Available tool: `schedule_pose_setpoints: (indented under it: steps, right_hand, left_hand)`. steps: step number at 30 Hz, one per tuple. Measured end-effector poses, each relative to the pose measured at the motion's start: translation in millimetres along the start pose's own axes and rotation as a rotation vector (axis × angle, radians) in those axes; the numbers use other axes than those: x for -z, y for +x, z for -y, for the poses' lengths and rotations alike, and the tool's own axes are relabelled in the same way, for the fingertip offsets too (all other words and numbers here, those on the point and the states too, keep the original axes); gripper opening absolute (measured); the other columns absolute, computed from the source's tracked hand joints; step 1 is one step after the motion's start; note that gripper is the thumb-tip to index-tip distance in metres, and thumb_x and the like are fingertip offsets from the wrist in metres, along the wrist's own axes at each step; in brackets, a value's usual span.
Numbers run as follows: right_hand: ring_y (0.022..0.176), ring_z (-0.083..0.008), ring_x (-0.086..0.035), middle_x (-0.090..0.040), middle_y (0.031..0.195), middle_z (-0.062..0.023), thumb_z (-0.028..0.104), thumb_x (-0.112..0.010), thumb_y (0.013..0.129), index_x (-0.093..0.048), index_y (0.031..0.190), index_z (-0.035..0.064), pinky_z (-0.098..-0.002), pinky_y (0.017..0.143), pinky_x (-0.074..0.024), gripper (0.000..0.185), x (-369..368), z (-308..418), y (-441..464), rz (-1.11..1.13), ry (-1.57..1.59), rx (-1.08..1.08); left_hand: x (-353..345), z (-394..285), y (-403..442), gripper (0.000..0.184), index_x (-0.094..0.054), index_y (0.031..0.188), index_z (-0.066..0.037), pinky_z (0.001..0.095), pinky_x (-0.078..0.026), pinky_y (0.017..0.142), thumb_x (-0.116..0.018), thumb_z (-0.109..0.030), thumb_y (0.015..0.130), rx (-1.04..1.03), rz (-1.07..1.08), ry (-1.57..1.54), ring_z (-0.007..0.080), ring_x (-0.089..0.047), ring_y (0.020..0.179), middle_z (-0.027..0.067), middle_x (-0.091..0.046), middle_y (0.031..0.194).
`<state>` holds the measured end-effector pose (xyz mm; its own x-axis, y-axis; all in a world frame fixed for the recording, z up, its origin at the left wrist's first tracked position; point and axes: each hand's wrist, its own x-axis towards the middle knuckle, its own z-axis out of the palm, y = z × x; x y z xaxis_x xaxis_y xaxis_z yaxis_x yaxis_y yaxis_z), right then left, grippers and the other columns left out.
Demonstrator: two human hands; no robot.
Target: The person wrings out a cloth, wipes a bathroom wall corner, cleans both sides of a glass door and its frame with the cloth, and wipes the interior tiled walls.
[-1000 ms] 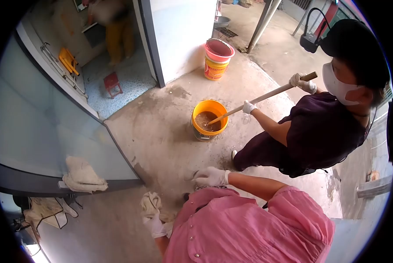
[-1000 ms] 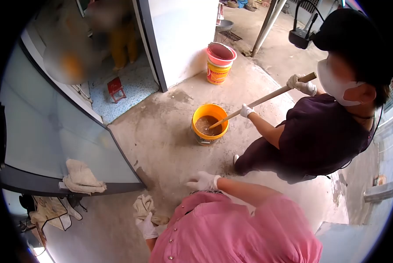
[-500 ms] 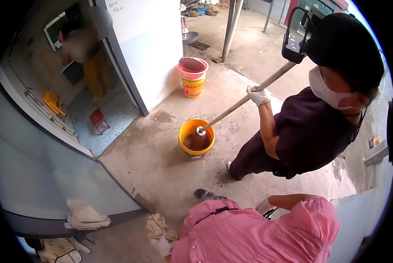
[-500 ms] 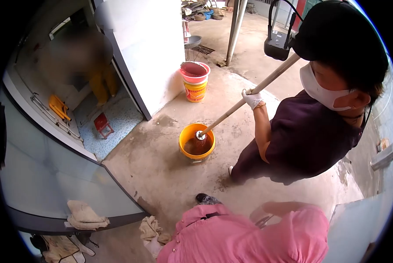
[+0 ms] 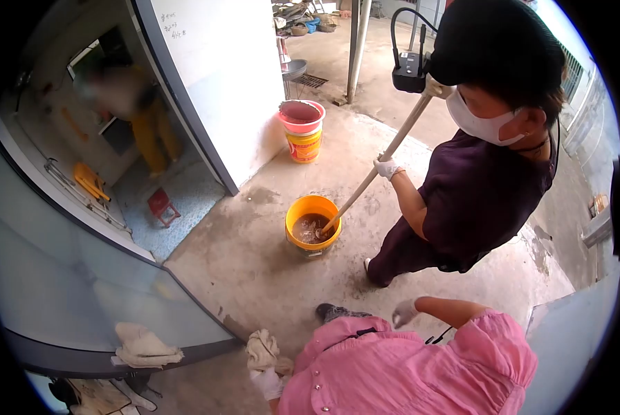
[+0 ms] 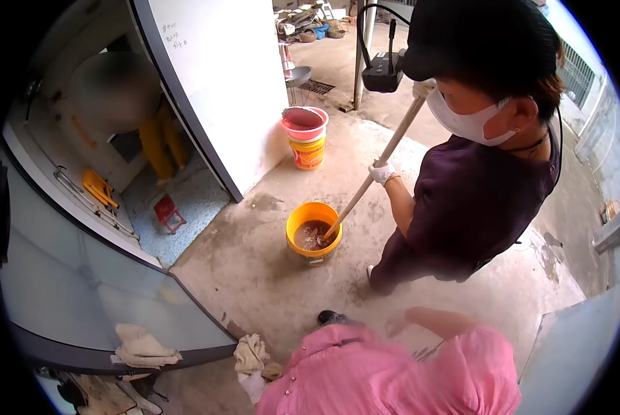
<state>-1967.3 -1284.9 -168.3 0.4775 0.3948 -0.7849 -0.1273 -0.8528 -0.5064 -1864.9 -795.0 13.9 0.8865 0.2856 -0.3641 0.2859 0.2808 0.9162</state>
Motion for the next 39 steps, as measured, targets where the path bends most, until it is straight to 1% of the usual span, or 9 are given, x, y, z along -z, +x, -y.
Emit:
schedule_pose_setpoints:
  steps: [4, 6, 17, 21, 25, 27, 31, 35, 39]
  right_hand:
    - [0.084, -0.0213, -0.064, -0.068, 0.098, -0.0119, 0.028, -0.059, 0.088, -0.055, 0.127, 0.0106, -0.0351, 0.078, -0.0503, 0.043, 182, 212, -33, -0.315, 0.293, 0.238]
    - [0.109, -0.0195, -0.057, -0.061, 0.121, -0.0116, 0.02, -0.058, 0.089, -0.049, 0.134, 0.0084, -0.0333, 0.094, -0.0451, 0.048, 231, 298, -39, -0.53, 0.365, 0.79]
    - [0.09, -0.0224, -0.056, -0.06, 0.107, -0.0102, 0.017, -0.061, 0.089, -0.043, 0.138, 0.002, -0.0323, 0.084, -0.0468, 0.055, 294, 534, -176, -0.188, 0.097, 1.683]
    - [0.091, -0.0269, -0.056, -0.061, 0.1, -0.0113, 0.017, -0.067, 0.086, -0.063, 0.111, 0.0026, -0.0336, 0.08, -0.0472, 0.029, 265, 498, -134, -0.083, -0.056, 1.649]
    - [0.091, -0.0201, -0.056, -0.06, 0.092, -0.0083, 0.018, -0.065, 0.087, -0.062, 0.096, 0.0037, -0.0329, 0.082, -0.0457, 0.017, 237, 408, -48, -0.477, 0.057, 0.831]
    - [0.095, -0.0169, -0.054, -0.057, 0.094, -0.0056, 0.019, -0.064, 0.088, -0.059, 0.102, 0.0032, -0.0319, 0.086, -0.0435, 0.022, 218, 382, -26, -0.024, 0.607, 0.792]
    - [0.108, -0.0164, -0.049, -0.051, 0.114, -0.0031, 0.021, -0.064, 0.089, -0.048, 0.127, 0.0052, -0.0315, 0.094, -0.0405, 0.044, 196, 420, -45, 0.025, 0.81, 0.885]
    - [0.114, -0.0184, -0.05, -0.052, 0.119, -0.0067, 0.012, -0.067, 0.085, -0.038, 0.132, 0.0002, -0.0337, 0.097, -0.0419, 0.056, 191, 403, 2, -0.087, 1.055, 0.897]
    - [0.104, -0.0231, -0.056, -0.059, 0.109, -0.0077, 0.024, -0.067, 0.085, -0.05, 0.12, 0.0016, -0.0349, 0.091, -0.0449, 0.044, 219, 415, 29, 0.007, 0.574, 0.978]
  left_hand:
    - [6, 19, 4, 0.052, -0.05, 0.122, 0.002, 0.0353, -0.052, 0.083, -0.061, 0.014, 0.074, -0.037, 0.026, -0.078, 0.0231, -0.061, 0.099, 0.0133, -0.06, 0.115]
    - [-3, 7, 3, 0.053, -0.048, 0.124, 0.004, 0.0364, -0.052, 0.086, -0.059, 0.016, 0.074, -0.016, 0.06, -0.059, 0.0251, -0.061, 0.102, 0.015, -0.059, 0.117]
    - [6, 18, 15, 0.034, -0.055, 0.117, 0.005, 0.0329, -0.052, 0.081, -0.063, 0.002, 0.083, -0.165, 0.117, 0.047, 0.0222, -0.062, 0.096, 0.0135, -0.062, 0.11]
    - [-34, -48, -24, 0.025, -0.061, 0.109, 0.004, 0.0303, -0.052, 0.075, -0.061, -0.012, 0.091, -0.111, -0.133, -0.043, 0.0164, -0.061, 0.09, 0.0105, -0.063, 0.107]
    - [-47, -74, -30, 0.029, -0.062, 0.11, 0.003, 0.0264, -0.049, 0.079, -0.06, -0.021, 0.094, -0.196, 0.013, -0.009, 0.0127, -0.059, 0.091, 0.0056, -0.065, 0.103]
    - [-59, -90, -33, 0.033, -0.058, 0.12, -0.001, 0.0265, -0.047, 0.084, -0.056, -0.023, 0.096, -0.288, 0.114, 0.006, 0.012, -0.056, 0.102, 0.0044, -0.061, 0.115]
    - [-90, -83, -26, 0.04, -0.043, 0.133, -0.002, 0.0273, -0.043, 0.093, -0.052, -0.013, 0.096, -0.398, 0.406, -0.076, 0.012, -0.051, 0.111, 0.0028, -0.051, 0.127]
    - [-109, -124, -17, 0.037, -0.057, 0.125, -0.01, 0.0396, -0.033, 0.105, -0.059, -0.013, 0.088, -0.86, 0.035, 0.346, 0.0351, -0.044, 0.124, 0.019, -0.048, 0.131]
    - [-89, -141, -14, 0.033, -0.056, 0.121, 0.0, 0.0345, -0.044, 0.091, -0.057, -0.015, 0.092, -0.932, -0.002, 0.489, 0.0217, -0.055, 0.104, 0.0124, -0.058, 0.111]
